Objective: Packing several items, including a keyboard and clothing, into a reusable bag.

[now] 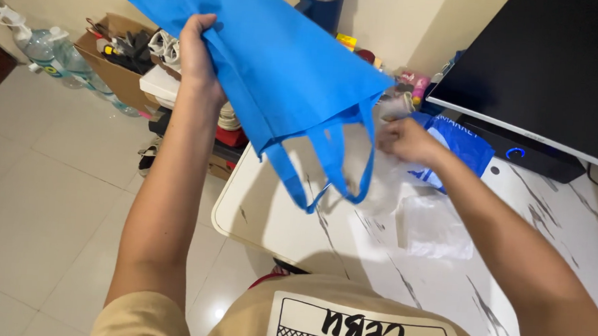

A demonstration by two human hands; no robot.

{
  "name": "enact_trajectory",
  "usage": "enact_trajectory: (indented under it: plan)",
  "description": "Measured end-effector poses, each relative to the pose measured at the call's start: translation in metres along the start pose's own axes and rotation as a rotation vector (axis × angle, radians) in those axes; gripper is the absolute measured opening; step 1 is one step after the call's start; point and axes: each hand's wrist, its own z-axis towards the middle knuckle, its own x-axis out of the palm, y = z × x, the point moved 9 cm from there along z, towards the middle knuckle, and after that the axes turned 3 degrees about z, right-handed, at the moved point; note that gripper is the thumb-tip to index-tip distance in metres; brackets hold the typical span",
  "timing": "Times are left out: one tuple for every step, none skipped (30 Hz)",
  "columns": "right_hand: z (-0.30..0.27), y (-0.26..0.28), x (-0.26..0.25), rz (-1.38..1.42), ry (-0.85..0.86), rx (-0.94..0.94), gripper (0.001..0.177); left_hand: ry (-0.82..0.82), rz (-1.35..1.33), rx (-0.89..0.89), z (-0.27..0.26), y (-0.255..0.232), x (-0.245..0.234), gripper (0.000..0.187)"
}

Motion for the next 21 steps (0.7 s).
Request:
enact_trajectory:
  plan:
    - [-0.02, 0.028, 0.005, -0.003, 0.0, 0.0, 0.042, 0.0, -0.003, 0.002, -0.002, -0.003, 0.008, 0.057]
    - [-0.042, 0.055, 0.018, 0.119, 0.056, 0.006, 0.054, 0.022, 0.016, -0.006, -0.005, -0.004, 0.018, 0.058]
    - [-0.064, 0.083, 0.03, 0.24, 0.112, 0.013, 0.071, 0.044, 0.034, -0.015, -0.008, -0.005, 0.028, 0.058]
    - [-0.064, 0.08, 0.038, 0.243, 0.111, 0.016, 0.071, 0.046, 0.034, -0.019, -0.008, -0.003, 0.031, 0.058]
    - [-0.066, 0.077, 0.057, 0.23, 0.235, 0.043, 0.071, 0.043, 0.036, 0.0, -0.008, -0.003, 0.033, 0.058]
    - [-0.069, 0.073, 0.076, 0.219, 0.358, 0.069, 0.072, 0.044, 0.038, 0.018, -0.008, -0.003, 0.036, 0.057]
    - [-0.062, 0.062, 0.081, 0.223, 0.354, 0.071, 0.072, 0.048, 0.039, 0.013, -0.007, -0.001, 0.035, 0.057]
    - [-0.053, 0.072, 0.074, 0.149, 0.221, -0.203, 0.065, 0.057, 0.02, -0.005, -0.006, 0.001, 0.034, 0.058]
    - [-0.052, 0.082, 0.068, 0.071, 0.083, -0.474, 0.059, 0.067, 0.0, -0.023, -0.005, 0.004, 0.033, 0.06]
    - [-0.048, 0.079, 0.067, 0.075, 0.079, -0.472, 0.059, 0.07, 0.002, -0.027, -0.005, 0.004, 0.03, 0.06]
    - [-0.045, 0.078, 0.062, -0.178, -0.041, -0.495, 0.051, 0.059, 0.0, -0.04, -0.006, 0.005, 0.026, 0.059]
    - [-0.043, 0.077, 0.057, -0.435, -0.16, -0.512, 0.045, 0.047, -0.005, -0.05, -0.007, 0.005, 0.022, 0.059]
    - [-0.055, 0.098, 0.055, -0.435, -0.163, -0.509, 0.045, 0.051, -0.005, -0.051, -0.012, 0.004, 0.024, 0.059]
    - [-0.073, 0.131, 0.047, -0.655, -0.334, -0.616, 0.058, 0.02, 0.012, -0.047, -0.016, 0.001, 0.022, 0.06]
    - [-0.094, 0.164, 0.044, -0.877, -0.505, -0.719, 0.075, -0.01, 0.029, -0.043, -0.021, -0.003, 0.021, 0.061]
    - [-0.091, 0.165, 0.048, -0.876, -0.501, -0.721, 0.075, -0.014, 0.029, -0.043, -0.027, -0.004, 0.022, 0.061]
    - [-0.086, 0.164, 0.052, -0.886, -0.504, -0.698, 0.084, -0.068, 0.085, -0.061, -0.034, -0.004, 0.019, 0.062]
    - [-0.08, 0.165, 0.055, -0.898, -0.509, -0.68, 0.093, -0.122, 0.14, -0.075, -0.041, -0.007, 0.016, 0.064]
    - [-0.069, 0.153, 0.059, -0.899, -0.508, -0.686, 0.093, -0.126, 0.14, -0.07, -0.039, -0.007, 0.011, 0.064]
    - [-0.053, 0.133, 0.061, -0.604, -0.369, -0.627, 0.085, -0.121, 0.15, -0.106, -0.039, -0.003, 0.006, 0.065]
    - [-0.037, 0.112, 0.067, -0.313, -0.226, -0.56, 0.078, -0.115, 0.159, -0.143, -0.039, 0.001, 0.001, 0.067]
